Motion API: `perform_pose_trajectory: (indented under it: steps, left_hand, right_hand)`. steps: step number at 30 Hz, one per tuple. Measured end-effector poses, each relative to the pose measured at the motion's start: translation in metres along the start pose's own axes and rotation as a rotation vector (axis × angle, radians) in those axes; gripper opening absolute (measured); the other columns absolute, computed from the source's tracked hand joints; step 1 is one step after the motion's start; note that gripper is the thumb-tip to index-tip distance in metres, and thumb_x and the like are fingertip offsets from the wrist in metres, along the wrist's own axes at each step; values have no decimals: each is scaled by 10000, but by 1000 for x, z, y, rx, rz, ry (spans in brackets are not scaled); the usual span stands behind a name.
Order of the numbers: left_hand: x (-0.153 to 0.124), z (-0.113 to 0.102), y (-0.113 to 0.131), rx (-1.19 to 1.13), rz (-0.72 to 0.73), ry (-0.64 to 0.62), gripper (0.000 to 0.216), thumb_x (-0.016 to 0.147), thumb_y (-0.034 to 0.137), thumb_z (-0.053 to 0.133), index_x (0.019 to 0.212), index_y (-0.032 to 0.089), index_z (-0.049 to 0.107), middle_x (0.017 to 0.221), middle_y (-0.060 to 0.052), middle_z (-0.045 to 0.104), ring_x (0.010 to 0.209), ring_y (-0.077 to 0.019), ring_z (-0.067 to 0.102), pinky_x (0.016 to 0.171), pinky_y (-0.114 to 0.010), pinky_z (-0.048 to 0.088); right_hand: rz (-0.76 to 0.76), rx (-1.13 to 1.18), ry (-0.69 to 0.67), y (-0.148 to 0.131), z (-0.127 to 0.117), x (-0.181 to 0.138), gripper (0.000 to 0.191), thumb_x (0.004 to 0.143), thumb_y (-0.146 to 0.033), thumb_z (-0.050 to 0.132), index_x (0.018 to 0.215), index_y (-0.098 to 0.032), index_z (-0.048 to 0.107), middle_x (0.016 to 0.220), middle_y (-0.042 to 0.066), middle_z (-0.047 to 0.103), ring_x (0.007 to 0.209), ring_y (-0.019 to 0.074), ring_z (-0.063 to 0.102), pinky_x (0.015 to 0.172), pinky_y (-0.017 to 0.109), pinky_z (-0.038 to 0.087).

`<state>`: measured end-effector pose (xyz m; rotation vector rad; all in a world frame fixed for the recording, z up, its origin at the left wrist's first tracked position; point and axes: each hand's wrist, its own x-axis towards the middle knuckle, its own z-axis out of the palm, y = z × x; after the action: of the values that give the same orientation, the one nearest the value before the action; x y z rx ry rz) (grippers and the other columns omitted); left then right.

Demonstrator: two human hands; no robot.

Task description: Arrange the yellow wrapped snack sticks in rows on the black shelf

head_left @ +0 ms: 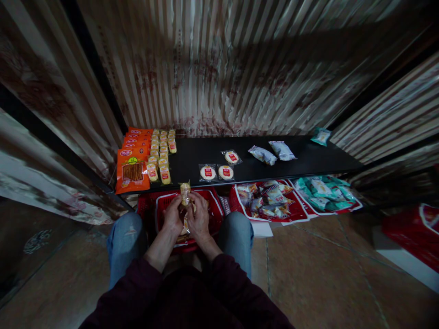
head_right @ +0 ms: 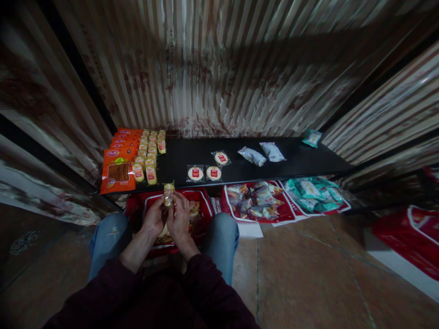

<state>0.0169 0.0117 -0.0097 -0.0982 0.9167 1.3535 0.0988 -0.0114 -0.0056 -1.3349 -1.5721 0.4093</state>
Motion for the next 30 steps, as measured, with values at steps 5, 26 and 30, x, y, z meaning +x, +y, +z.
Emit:
perform_pose_trajectory:
  steps: [5,26,30]
  left_hand:
    - [-2,-1,0,107,124,-22,224,557,202,729,738,165,604,725,30,641,631,-89,578,623,-219,423]
    - [-17,0,2,513,396,-23,326,645,276,606,941,184,706,1090,-68,671,932,-174,604,802,-280,445]
    - [-8,-7,-2,568,490,-36,281,679,250,603,933,204,714,1126,-62,649,1037,-188,582,903,-300,427]
  right_hand:
    - [45,71,-4,2,2,-1,296,826,-121,415,1040,-180,610,1148,98,596,1099,194,527,988,398,401]
    - [399,300,-46,14,9,-1,351,828,-395,533,1112,-194,579,1100,78,645,1018,210,603,894,357,484]
    - [417,299,-32,18,10,1,329,824,-385,535,1074,-187,615,1073,78,662,1004,212,609,889,361,484]
